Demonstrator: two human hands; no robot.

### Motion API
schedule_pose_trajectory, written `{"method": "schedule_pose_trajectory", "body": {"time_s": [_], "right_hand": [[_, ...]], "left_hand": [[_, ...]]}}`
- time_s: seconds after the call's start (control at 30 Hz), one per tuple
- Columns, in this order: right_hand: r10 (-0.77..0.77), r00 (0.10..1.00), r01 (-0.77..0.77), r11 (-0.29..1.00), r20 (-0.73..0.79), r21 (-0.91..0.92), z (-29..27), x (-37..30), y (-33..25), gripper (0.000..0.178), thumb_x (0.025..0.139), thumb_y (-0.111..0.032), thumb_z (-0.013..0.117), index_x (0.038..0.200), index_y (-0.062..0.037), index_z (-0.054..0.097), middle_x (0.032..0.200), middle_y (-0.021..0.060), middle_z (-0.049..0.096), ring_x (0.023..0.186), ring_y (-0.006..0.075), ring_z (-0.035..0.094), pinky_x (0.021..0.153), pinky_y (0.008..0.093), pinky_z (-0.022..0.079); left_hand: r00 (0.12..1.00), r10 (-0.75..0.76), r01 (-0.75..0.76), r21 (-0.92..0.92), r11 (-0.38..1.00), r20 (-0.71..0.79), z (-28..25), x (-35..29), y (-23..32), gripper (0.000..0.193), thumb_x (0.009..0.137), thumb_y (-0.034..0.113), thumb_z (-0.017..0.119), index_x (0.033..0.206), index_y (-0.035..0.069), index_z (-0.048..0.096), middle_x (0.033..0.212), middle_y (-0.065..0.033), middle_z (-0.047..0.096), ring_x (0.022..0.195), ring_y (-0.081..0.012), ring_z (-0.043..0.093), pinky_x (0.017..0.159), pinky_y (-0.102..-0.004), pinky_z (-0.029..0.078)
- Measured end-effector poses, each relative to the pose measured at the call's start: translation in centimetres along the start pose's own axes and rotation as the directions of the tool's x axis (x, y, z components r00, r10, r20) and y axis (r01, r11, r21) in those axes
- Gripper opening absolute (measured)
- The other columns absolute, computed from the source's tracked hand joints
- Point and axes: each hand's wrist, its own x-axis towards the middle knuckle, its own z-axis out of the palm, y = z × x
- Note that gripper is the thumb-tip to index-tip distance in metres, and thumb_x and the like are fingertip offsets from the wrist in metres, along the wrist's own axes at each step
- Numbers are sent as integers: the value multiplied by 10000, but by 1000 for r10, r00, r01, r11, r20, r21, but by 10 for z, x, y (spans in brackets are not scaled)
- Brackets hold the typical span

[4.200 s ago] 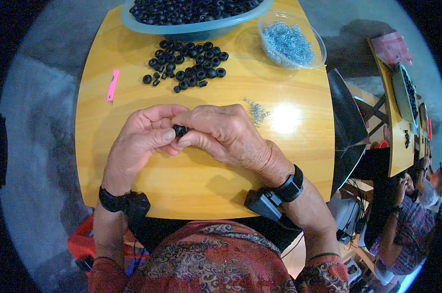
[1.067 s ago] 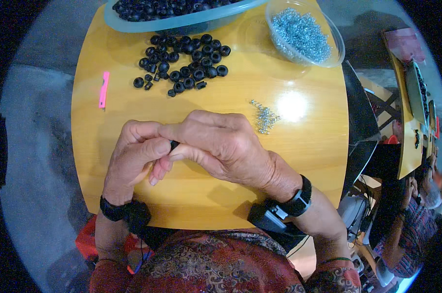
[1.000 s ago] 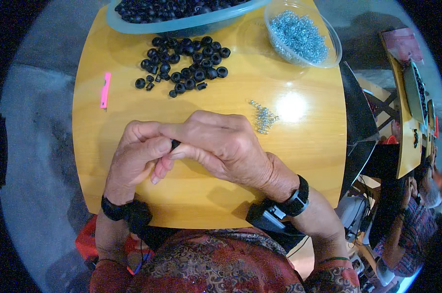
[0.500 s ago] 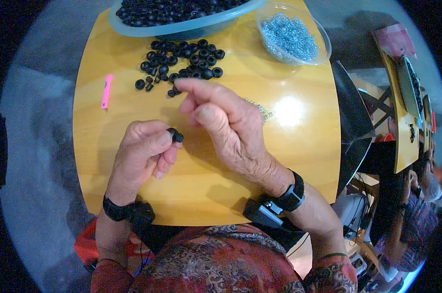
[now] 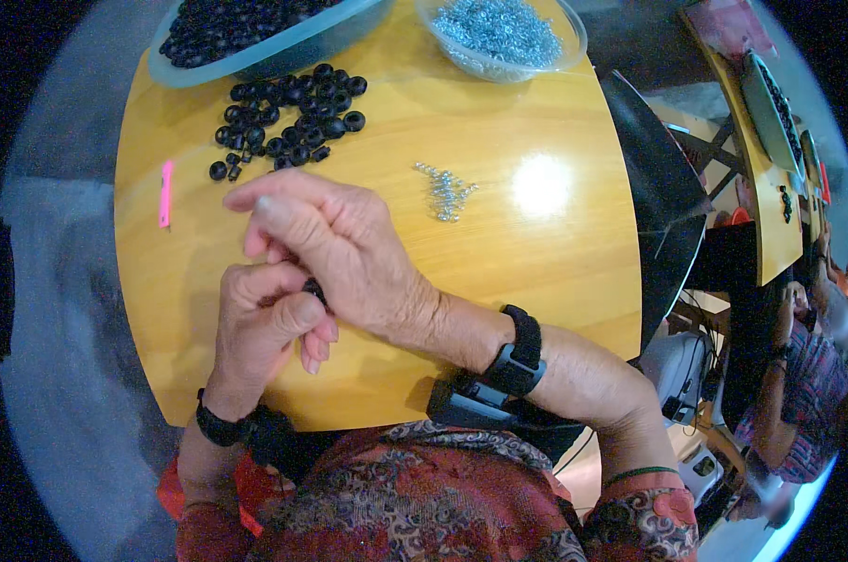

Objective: Manually assembling small plastic or rubber components by inserting tiny metal pins into black rubber grommets.

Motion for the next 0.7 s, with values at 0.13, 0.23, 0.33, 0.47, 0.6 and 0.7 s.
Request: {"method": "schedule_pose_trajectory", "body": {"time_s": [0.13,0.23,0.33,0.47,0.6,0.7], "right_hand": [[218,974,-223,971,63,90,5,-11,-20,342,970,-259,438,1145,4,567,894,58,575,745,88,556,586,192,494],[88,996,-88,996,8,32,6,-9,-6,300,968,-214,442,1110,8,585,871,67,594,731,94,569,552,188,495],[38,999,-38,998,10,41,0,-5,2,278,967,-190,443,1079,13,596,833,64,605,733,97,571,599,205,485],[-63,997,63,998,43,-14,9,-1,9,275,940,-258,482,952,-1,578,727,81,578,666,136,562,596,270,480],[72,994,-80,991,80,104,8,-1,3,276,940,-257,494,956,9,566,739,94,579,655,136,562,576,271,477],[-48,999,49,994,-7,100,7,1,12,277,948,-253,489,969,10,571,752,76,581,667,134,558,589,266,476]], "left_hand": [[990,136,-138,109,984,23,2,-2,-4,156,842,76,645,779,-66,632,652,-97,628,518,-139,602,444,-245,491],[990,137,-134,107,985,-18,7,-5,-4,142,828,59,654,764,-65,630,641,-92,622,522,-139,603,449,-243,489],[972,232,-231,260,937,30,5,0,-7,134,814,62,674,751,-49,631,625,-87,612,533,-136,605,460,-246,487],[958,287,-274,281,920,-8,8,-13,-15,63,802,20,616,750,9,649,563,-48,588,521,-146,597,517,-276,487],[934,353,-351,346,870,61,2,-5,-15,98,824,98,645,795,4,644,550,-38,598,519,-141,599,522,-257,480],[948,318,-301,366,881,14,-2,-4,-14,175,775,127,727,748,-7,619,602,-46,606,536,-134,615,491,-240,467]]}}
